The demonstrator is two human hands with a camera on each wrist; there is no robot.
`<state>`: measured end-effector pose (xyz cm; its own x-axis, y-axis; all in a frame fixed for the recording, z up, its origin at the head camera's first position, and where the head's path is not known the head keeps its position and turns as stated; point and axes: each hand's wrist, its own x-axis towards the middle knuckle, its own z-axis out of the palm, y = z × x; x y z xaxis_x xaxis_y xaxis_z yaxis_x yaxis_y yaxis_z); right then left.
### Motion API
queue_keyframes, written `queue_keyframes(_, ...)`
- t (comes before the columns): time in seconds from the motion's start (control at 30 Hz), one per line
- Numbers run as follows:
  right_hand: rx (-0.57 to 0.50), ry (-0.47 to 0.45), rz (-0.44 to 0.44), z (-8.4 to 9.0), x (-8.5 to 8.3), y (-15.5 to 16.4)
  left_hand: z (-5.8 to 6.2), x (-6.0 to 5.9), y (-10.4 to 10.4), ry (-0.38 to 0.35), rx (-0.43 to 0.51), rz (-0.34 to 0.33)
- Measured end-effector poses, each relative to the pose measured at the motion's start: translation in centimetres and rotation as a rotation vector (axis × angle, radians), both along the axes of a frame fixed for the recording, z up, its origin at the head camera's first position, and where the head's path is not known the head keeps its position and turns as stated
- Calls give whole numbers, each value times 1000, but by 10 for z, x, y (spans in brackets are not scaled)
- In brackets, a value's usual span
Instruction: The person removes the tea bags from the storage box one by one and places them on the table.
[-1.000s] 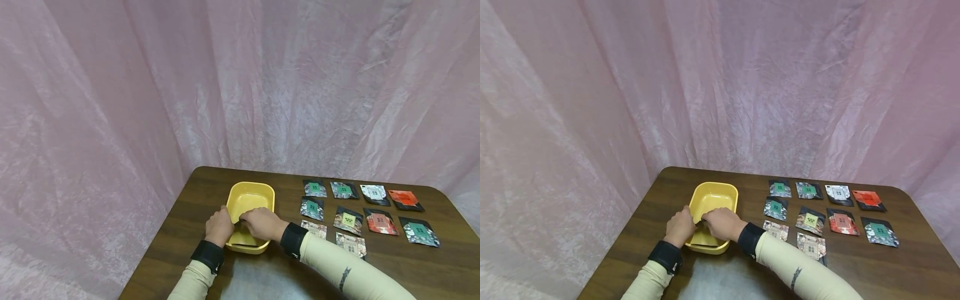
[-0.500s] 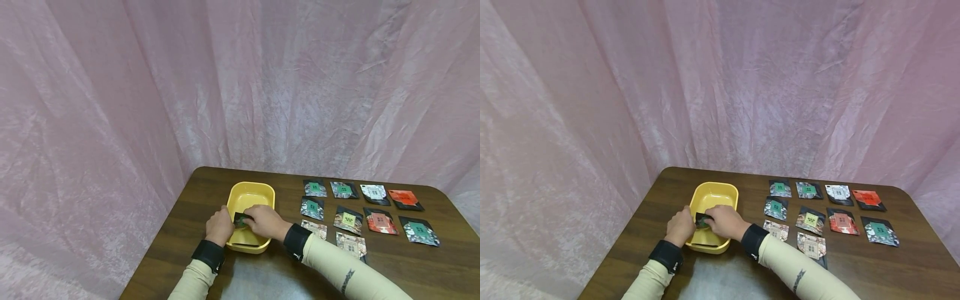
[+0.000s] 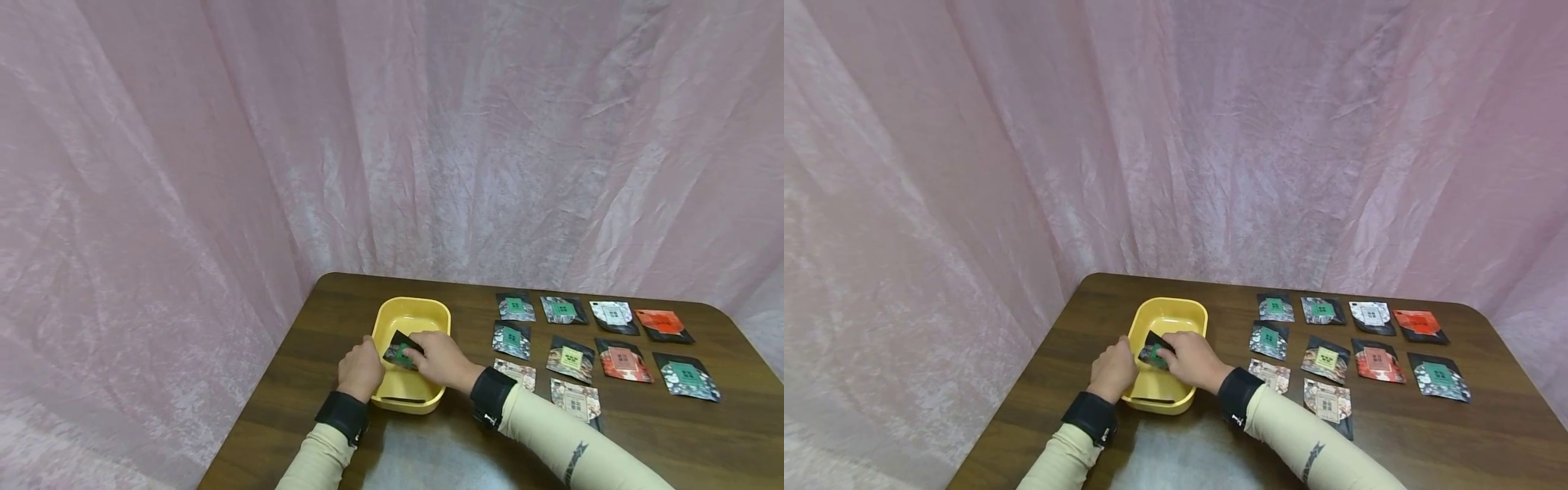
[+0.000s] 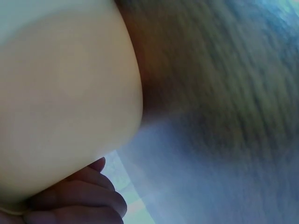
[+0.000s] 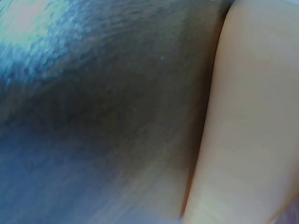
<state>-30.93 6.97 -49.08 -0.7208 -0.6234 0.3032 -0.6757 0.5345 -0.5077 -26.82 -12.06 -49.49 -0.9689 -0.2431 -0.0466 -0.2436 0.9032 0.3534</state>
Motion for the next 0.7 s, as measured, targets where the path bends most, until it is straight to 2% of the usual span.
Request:
queue_keyframes(0.2,-129,-132,-22,4,1,4,1,1,2,-10,-11,11)
queue_keyframes(0.47,-386,-525,-57,9,8,13,1,2,6,-25,-11,13)
queue_keyframes(0.6,-426,-576,-66,10,11,20,2,2,5,-12,-13,11)
queue_keyframes(0.7,-426,-557,-60,15,13,29,2,2,4,-4,-9,10)
